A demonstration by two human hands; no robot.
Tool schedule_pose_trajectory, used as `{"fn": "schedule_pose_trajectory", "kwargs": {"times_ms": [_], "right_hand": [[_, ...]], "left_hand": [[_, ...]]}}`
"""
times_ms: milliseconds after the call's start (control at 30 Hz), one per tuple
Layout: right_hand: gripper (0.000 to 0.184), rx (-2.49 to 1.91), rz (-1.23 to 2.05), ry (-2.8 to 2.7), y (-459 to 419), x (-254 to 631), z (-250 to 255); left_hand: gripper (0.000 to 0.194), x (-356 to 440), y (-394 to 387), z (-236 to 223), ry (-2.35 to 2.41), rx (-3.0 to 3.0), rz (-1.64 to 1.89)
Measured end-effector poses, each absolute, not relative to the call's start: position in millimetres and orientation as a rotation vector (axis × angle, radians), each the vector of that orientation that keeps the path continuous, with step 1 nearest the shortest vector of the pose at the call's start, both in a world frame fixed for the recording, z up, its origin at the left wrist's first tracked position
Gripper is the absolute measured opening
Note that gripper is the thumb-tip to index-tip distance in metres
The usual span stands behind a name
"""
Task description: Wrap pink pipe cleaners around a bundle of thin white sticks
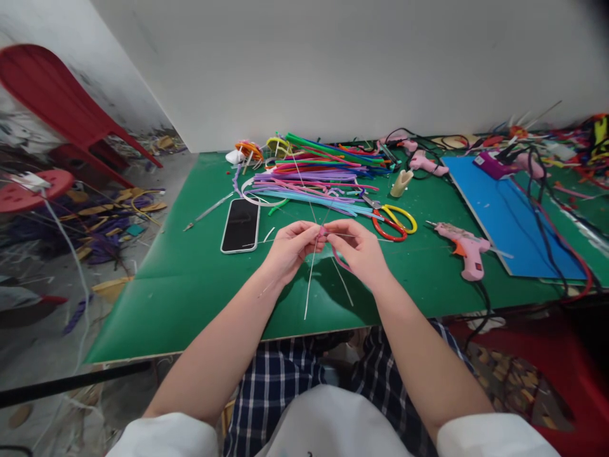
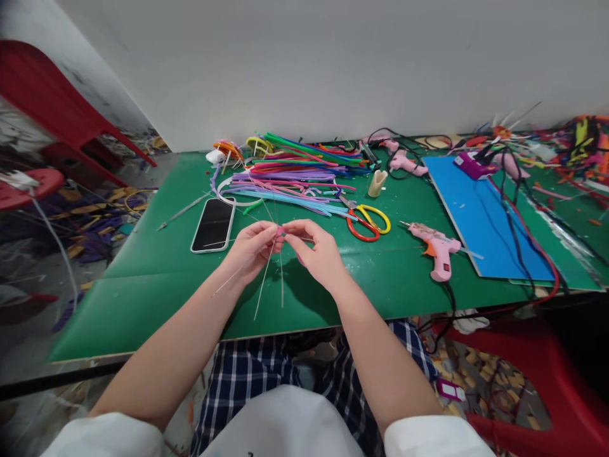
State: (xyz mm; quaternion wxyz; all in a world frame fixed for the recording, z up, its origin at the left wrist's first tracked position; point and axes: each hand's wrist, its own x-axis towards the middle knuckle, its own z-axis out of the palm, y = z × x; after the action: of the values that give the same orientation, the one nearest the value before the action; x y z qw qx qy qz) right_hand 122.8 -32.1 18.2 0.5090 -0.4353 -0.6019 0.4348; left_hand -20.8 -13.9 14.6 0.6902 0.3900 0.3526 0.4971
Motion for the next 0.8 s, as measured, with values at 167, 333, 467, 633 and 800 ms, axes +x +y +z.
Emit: {"fn": "schedule_pose_trajectory", "kwargs": {"times_ms": [167,333,467,633,800], "right_hand": [[0.016,-1.082,1.062,-1.34,-33,116,16],[0.016,-1.161,1.06,-1.241,-33,112,14],[0.013,-1.166,1.033,-1.208,-33,110,14],[0.012,-1.154,1.108,-1.166,-33,110,14],[0.011,-1.066,1.287,-1.05,-32,111,10]], "left_hand": [[0.016,-19,-15,14,0.842,0.916,1.16],[0.018,-17,-15,9,0.863,0.941,1.192],[0.017,-17,-14,6,0.883,0.963,1.224],[0.017,-16,-14,7,0.898,0.97,1.235],[0.017,-15,-15,7,0.886,0.975,1.242]]}}
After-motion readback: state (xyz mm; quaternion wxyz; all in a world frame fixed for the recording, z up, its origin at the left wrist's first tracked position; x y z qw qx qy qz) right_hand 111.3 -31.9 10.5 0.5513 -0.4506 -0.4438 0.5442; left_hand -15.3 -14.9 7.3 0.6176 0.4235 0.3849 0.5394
